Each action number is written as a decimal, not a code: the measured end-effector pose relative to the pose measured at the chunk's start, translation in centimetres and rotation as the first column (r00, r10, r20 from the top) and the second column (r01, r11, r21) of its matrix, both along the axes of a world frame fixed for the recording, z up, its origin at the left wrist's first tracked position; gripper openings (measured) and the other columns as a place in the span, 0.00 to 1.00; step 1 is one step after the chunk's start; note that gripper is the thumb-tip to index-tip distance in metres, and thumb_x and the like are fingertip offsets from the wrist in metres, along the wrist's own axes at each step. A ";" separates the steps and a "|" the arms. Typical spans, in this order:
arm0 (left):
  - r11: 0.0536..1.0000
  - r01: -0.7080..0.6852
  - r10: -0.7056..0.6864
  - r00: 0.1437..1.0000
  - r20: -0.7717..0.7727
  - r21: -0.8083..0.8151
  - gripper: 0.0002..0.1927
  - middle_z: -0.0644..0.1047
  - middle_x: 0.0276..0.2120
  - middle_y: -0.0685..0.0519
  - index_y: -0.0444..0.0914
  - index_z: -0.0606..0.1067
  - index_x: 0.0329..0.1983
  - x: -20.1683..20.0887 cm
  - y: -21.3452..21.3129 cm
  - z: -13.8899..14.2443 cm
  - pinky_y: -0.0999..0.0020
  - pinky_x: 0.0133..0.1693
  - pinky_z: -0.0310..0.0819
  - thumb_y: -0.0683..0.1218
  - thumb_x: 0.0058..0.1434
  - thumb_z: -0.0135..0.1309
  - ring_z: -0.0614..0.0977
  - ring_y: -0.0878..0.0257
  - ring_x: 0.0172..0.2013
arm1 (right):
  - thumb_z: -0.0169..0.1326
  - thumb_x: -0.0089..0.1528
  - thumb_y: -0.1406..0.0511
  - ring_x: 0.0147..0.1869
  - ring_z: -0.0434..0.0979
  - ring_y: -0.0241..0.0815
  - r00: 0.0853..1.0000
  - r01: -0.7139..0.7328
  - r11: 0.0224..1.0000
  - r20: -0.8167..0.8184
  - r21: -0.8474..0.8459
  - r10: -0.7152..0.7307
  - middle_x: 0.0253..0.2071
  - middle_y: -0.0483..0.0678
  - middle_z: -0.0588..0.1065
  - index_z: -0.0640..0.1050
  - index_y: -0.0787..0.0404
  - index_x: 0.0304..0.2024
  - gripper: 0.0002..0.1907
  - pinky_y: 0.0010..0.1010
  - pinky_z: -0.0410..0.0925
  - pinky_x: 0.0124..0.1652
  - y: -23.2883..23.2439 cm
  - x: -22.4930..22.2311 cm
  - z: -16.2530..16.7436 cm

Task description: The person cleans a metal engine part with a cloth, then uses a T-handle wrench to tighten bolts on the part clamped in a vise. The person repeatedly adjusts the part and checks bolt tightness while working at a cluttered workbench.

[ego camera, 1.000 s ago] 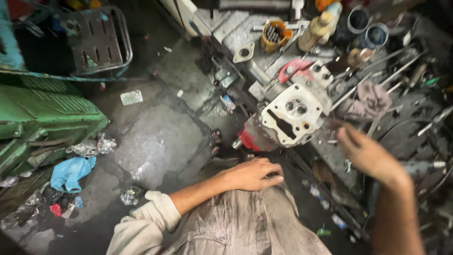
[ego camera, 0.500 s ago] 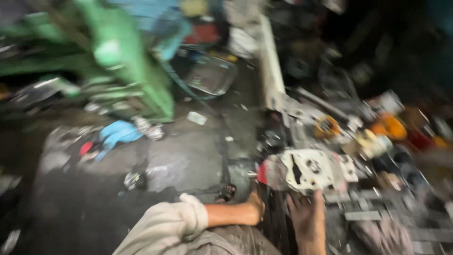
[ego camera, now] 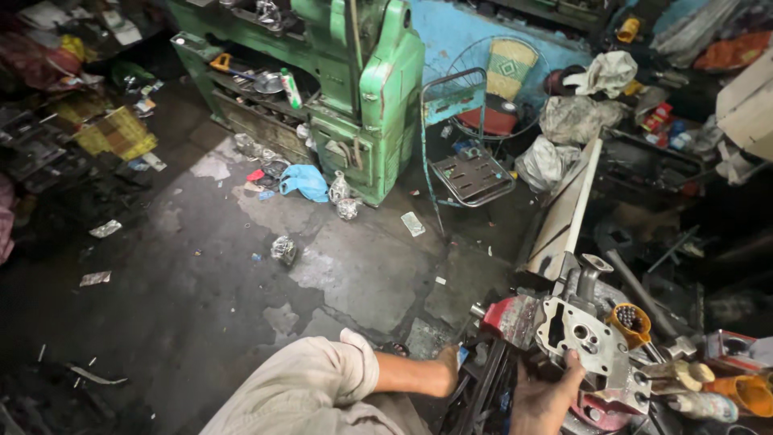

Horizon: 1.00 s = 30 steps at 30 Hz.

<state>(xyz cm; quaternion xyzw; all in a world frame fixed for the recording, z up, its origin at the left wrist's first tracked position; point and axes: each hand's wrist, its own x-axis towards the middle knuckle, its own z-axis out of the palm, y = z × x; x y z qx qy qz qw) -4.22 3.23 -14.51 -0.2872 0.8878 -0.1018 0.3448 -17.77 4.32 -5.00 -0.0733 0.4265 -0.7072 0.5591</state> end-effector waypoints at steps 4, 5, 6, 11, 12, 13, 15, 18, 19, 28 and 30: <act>0.968 -0.136 0.168 0.976 -0.139 0.210 0.30 0.82 0.47 0.53 0.46 0.82 0.47 -0.2 3.1 2.0 0.56 0.56 0.68 0.69 0.63 0.41 0.81 0.56 0.50 | 0.57 0.59 0.53 0.66 0.71 0.47 1.000 0.000 0.999 -0.013 -0.044 0.000 0.61 0.44 0.73 0.71 0.52 0.63 0.30 0.53 0.64 0.66 0.9 -0.1 0.1; 0.958 -0.121 0.173 0.967 -0.189 0.259 0.30 0.83 0.45 0.53 0.46 0.83 0.45 0.1 3.2 2.8 0.56 0.55 0.69 0.70 0.63 0.42 0.82 0.55 0.49 | 0.57 0.59 0.54 0.66 0.71 0.47 1.000 -0.008 0.999 0.000 -0.043 0.008 0.61 0.44 0.74 0.71 0.52 0.63 0.30 0.52 0.64 0.66 1.1 -0.2 0.1; 0.945 -0.074 0.158 0.956 -0.248 0.318 0.31 0.84 0.43 0.53 0.46 0.84 0.43 0.6 2.9 3.8 0.56 0.54 0.70 0.71 0.62 0.43 0.83 0.55 0.48 | 0.57 0.60 0.54 0.67 0.72 0.47 1.000 -0.012 0.999 0.020 -0.051 0.013 0.61 0.44 0.74 0.71 0.52 0.63 0.30 0.52 0.64 0.66 1.2 -0.4 0.0; 0.564 0.322 0.254 0.808 -0.531 0.760 0.31 0.84 0.29 0.53 0.38 0.83 0.33 4.4 -3.7 9.7 0.63 0.41 0.78 0.68 0.66 0.46 0.83 0.62 0.33 | 0.56 0.60 0.54 0.67 0.72 0.45 1.000 -0.027 0.996 -0.016 -0.090 0.026 0.62 0.43 0.74 0.71 0.52 0.63 0.29 0.51 0.65 0.65 1.1 -0.7 -1.0; 0.492 0.413 0.317 0.735 -0.600 0.766 0.28 0.82 0.30 0.53 0.38 0.83 0.36 5.0 -5.5 10.7 0.65 0.40 0.76 0.66 0.67 0.50 0.81 0.64 0.33 | 0.56 0.61 0.53 0.67 0.72 0.45 0.999 -0.034 0.996 -0.037 -0.080 0.031 0.62 0.42 0.74 0.71 0.52 0.64 0.30 0.51 0.64 0.64 0.9 -0.7 -1.3; 0.421 0.508 0.380 0.653 -0.655 0.751 0.24 0.81 0.31 0.54 0.38 0.82 0.38 5.5 -7.5 11.6 0.66 0.39 0.75 0.63 0.67 0.53 0.79 0.66 0.34 | 0.55 0.61 0.53 0.67 0.72 0.45 0.998 -0.038 0.997 -0.059 -0.072 0.034 0.63 0.42 0.74 0.71 0.52 0.65 0.30 0.50 0.64 0.63 0.5 -0.7 -1.7; 0.320 0.635 0.552 0.478 -0.683 0.703 0.18 0.79 0.34 0.55 0.39 0.79 0.42 5.8 -11.5 13.1 0.69 0.37 0.75 0.58 0.65 0.60 0.78 0.69 0.36 | 0.53 0.62 0.52 0.64 0.73 0.49 0.998 -0.033 0.998 -0.051 -0.062 0.030 0.62 0.46 0.75 0.71 0.53 0.67 0.32 0.52 0.66 0.58 -0.6 -0.6 -2.4; 0.349 0.668 0.766 0.201 -0.610 0.658 0.20 0.76 0.35 0.56 0.39 0.72 0.49 5.9 -17.5 13.8 0.71 0.33 0.74 0.50 0.59 0.67 0.77 0.70 0.35 | 0.53 0.60 0.52 0.63 0.75 0.50 1.000 -0.003 0.996 -0.017 -0.089 0.001 0.63 0.47 0.75 0.70 0.53 0.68 0.34 0.52 0.69 0.56 -2.9 -0.6 -3.4; 0.431 0.623 0.778 0.110 -0.619 0.652 0.21 0.75 0.33 0.55 0.39 0.72 0.51 5.5 -19.4 13.7 0.72 0.32 0.71 0.49 0.60 0.67 0.75 0.69 0.34 | 0.53 0.60 0.52 0.63 0.75 0.51 1.000 -0.001 0.996 -0.018 -0.084 0.000 0.62 0.47 0.75 0.70 0.53 0.68 0.34 0.52 0.69 0.56 -3.8 -0.7 -3.7; 0.709 -0.005 0.665 -0.328 -0.671 0.706 0.05 0.75 0.34 0.45 0.34 0.76 0.33 4.2 -25.9 5.5 0.57 0.39 0.72 0.40 0.55 0.53 0.77 0.54 0.37 | 0.55 0.58 0.53 0.59 0.76 0.53 1.000 0.020 0.999 -0.013 0.036 -0.020 0.59 0.51 0.75 0.70 0.58 0.68 0.37 0.51 0.70 0.54 -11.2 -0.8 -6.4; 0.640 0.131 0.768 -0.096 -0.633 0.757 0.14 0.74 0.21 0.51 0.37 0.76 0.27 4.9 -24.9 3.4 0.56 0.28 0.67 0.47 0.67 0.49 0.75 0.55 0.23 | 0.56 0.57 0.53 0.58 0.76 0.53 0.999 0.031 0.997 -0.011 0.067 -0.030 0.59 0.51 0.75 0.70 0.59 0.68 0.38 0.51 0.70 0.53 -11.0 -1.6 -6.8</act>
